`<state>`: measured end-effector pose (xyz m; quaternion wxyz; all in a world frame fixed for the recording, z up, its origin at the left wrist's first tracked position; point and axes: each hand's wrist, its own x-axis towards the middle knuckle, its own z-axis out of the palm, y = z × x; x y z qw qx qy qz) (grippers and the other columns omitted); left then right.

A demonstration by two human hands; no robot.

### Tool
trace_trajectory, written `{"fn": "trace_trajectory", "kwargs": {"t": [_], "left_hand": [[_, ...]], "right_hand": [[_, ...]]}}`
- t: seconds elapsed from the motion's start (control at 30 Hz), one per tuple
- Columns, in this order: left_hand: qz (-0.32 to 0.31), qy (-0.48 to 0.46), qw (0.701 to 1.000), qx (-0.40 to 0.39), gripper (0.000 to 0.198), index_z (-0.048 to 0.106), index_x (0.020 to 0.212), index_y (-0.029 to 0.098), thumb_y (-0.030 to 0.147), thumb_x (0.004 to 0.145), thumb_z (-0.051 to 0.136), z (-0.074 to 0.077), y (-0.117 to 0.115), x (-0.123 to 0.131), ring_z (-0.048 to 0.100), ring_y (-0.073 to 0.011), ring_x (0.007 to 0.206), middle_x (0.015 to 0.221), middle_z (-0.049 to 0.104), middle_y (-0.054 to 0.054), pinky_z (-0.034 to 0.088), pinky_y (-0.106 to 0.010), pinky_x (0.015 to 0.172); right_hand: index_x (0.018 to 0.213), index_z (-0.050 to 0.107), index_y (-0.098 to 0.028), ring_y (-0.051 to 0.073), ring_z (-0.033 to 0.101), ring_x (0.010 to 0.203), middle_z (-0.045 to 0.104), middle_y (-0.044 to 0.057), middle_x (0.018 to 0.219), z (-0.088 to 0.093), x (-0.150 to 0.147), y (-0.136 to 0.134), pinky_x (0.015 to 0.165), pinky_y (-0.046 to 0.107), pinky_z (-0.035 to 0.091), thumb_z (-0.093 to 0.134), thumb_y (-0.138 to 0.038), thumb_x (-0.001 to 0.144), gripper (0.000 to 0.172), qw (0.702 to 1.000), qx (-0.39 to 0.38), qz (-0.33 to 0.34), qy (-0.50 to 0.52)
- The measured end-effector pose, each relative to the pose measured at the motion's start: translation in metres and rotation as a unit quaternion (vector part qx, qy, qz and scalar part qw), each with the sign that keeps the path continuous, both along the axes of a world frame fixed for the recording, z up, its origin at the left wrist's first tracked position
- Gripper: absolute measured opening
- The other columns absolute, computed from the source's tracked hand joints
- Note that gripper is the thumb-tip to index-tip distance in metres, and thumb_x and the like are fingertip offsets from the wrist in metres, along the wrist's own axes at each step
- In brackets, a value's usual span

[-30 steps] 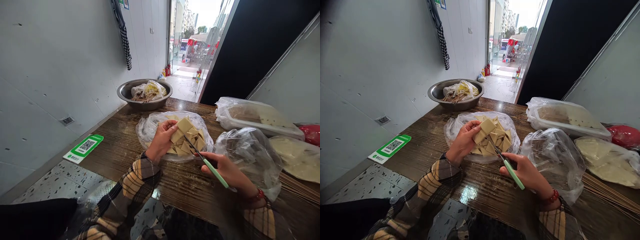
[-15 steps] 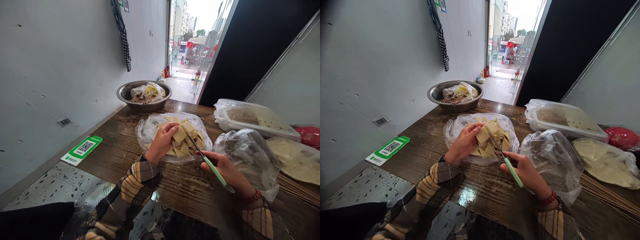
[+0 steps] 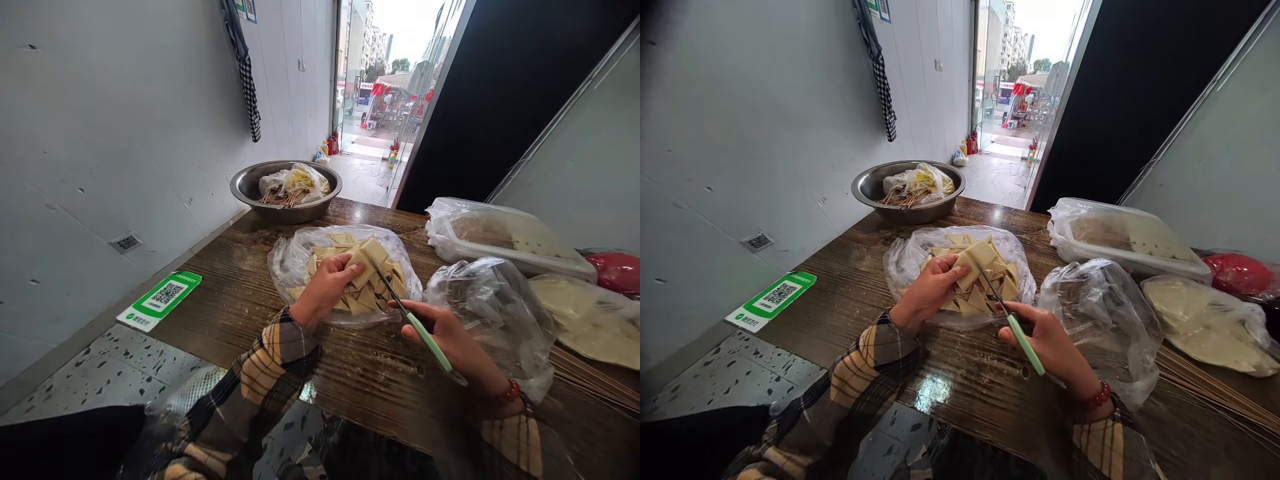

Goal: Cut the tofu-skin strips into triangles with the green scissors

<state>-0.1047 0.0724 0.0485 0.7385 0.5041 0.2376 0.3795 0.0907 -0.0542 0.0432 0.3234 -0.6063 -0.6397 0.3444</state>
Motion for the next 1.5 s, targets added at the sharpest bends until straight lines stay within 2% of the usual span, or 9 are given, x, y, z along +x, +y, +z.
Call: {"fn": "trace_trajectory", "kwargs": {"t": [0.17, 0.33, 0.5, 0.7, 0.87, 1.03, 1.3, 1.4, 1.5], "left_hand": [[-0.04, 0.007, 0.999, 0.004, 0.036, 0.071, 0.09, 0.011, 0.04, 0.071, 0.078, -0.0038, 0.002, -0.0006, 0.061, -0.0116, 0.064, 0.075, 0.068, -0.004, 0.049, -0.022, 0.06], [-0.043, 0.01, 0.999, 0.0, 0.035, 0.071, 0.09, 0.011, 0.039, 0.071, 0.078, -0.0053, 0.0037, -0.0017, 0.061, -0.0114, 0.065, 0.076, 0.069, -0.004, 0.049, -0.021, 0.06], [-0.05, 0.006, 0.999, 0.001, 0.034, 0.071, 0.093, 0.012, 0.039, 0.072, 0.077, -0.0058, 0.0039, -0.0017, 0.063, -0.0127, 0.066, 0.077, 0.07, -0.005, 0.052, -0.023, 0.062], [-0.061, 0.012, 0.998, 0.004, 0.037, 0.071, 0.093, 0.012, 0.041, 0.072, 0.077, -0.0042, 0.0027, -0.002, 0.064, -0.0136, 0.066, 0.077, 0.07, -0.005, 0.052, -0.024, 0.063], [-0.067, 0.049, 0.996, 0.037, 0.034, 0.07, 0.086, 0.012, 0.043, 0.072, 0.076, -0.0046, 0.0021, -0.0026, 0.059, -0.0109, 0.065, 0.075, 0.067, -0.003, 0.046, -0.02, 0.06], [-0.085, 0.079, 0.991, 0.064, 0.035, 0.068, 0.086, 0.013, 0.045, 0.073, 0.074, -0.0039, 0.0015, -0.0023, 0.056, -0.01, 0.065, 0.076, 0.065, -0.002, 0.042, -0.02, 0.059], [-0.079, 0.161, 0.971, 0.155, 0.041, 0.065, 0.087, 0.013, 0.052, 0.079, 0.065, -0.0031, 0.0039, -0.0034, 0.051, -0.0071, 0.055, 0.073, 0.058, 0.0, 0.036, -0.018, 0.049], [-0.074, 0.185, 0.968, 0.156, 0.041, 0.063, 0.086, 0.013, 0.053, 0.08, 0.064, -0.0027, 0.0034, -0.0036, 0.05, -0.0062, 0.046, 0.065, 0.055, 0.002, 0.031, -0.017, 0.042], [-0.047, 0.184, 0.973, 0.129, 0.038, 0.062, 0.081, 0.013, 0.051, 0.078, 0.066, -0.0015, 0.0022, -0.0027, 0.048, -0.0064, 0.042, 0.055, 0.053, 0.004, 0.031, -0.017, 0.04]], "right_hand": [[0.127, 0.063, -0.007, 0.025, 0.066, 0.09, 0.073, 0.011, 0.104, 0.002, 0.001, 0.0007, 0.079, 0.033, 0.051, 0.062, -0.045, 0.083, 0.058, 0.999, -0.002, 0.031, 0.01], [0.123, 0.066, -0.006, 0.024, 0.065, 0.083, 0.074, 0.009, 0.094, 0.0021, 0.001, 0.0005, 0.075, 0.032, 0.051, 0.061, -0.045, 0.084, 0.056, 1.0, 0.003, 0.029, -0.003], [0.123, 0.066, -0.005, 0.024, 0.065, 0.082, 0.074, 0.01, 0.096, 0.0003, -0.0003, 0.0007, 0.072, 0.031, 0.051, 0.06, -0.046, 0.085, 0.056, 1.0, 0.0, 0.019, -0.001], [0.125, 0.065, -0.005, 0.024, 0.065, 0.085, 0.073, 0.011, 0.099, 0.0003, 0.0003, 0.0011, 0.076, 0.032, 0.051, 0.061, -0.045, 0.084, 0.057, 1.0, -0.005, 0.02, 0.009], [0.125, 0.065, -0.008, 0.021, 0.062, 0.075, 0.071, 0.007, 0.087, 0.0018, 0.0, 0.0001, 0.068, 0.03, 0.05, 0.062, -0.044, 0.083, 0.055, 1.0, -0.006, 0.02, 0.002], [0.122, 0.068, -0.01, 0.02, 0.06, 0.074, 0.068, 0.005, 0.08, 0.0043, -0.0017, 0.0003, 0.069, 0.029, 0.049, 0.065, -0.045, 0.082, 0.053, 0.999, 0.007, 0.027, 0.023], [0.122, 0.067, -0.008, 0.013, 0.046, 0.056, 0.057, -0.001, 0.064, -0.0017, -0.0006, 0.0023, 0.051, 0.024, 0.04, 0.063, -0.046, 0.083, 0.055, 0.999, -0.008, 0.007, 0.035], [0.117, 0.07, -0.009, 0.012, 0.045, 0.057, 0.057, -0.001, 0.065, -0.0027, -0.0003, 0.0025, 0.052, 0.024, 0.039, 0.065, -0.046, 0.081, 0.052, 0.999, 0.001, -0.016, 0.029], [0.122, 0.066, -0.009, 0.011, 0.042, 0.053, 0.052, -0.002, 0.06, -0.0032, 0.0002, 0.0017, 0.048, 0.024, 0.035, 0.063, -0.048, 0.083, 0.055, 0.998, -0.022, -0.028, 0.054]]}}
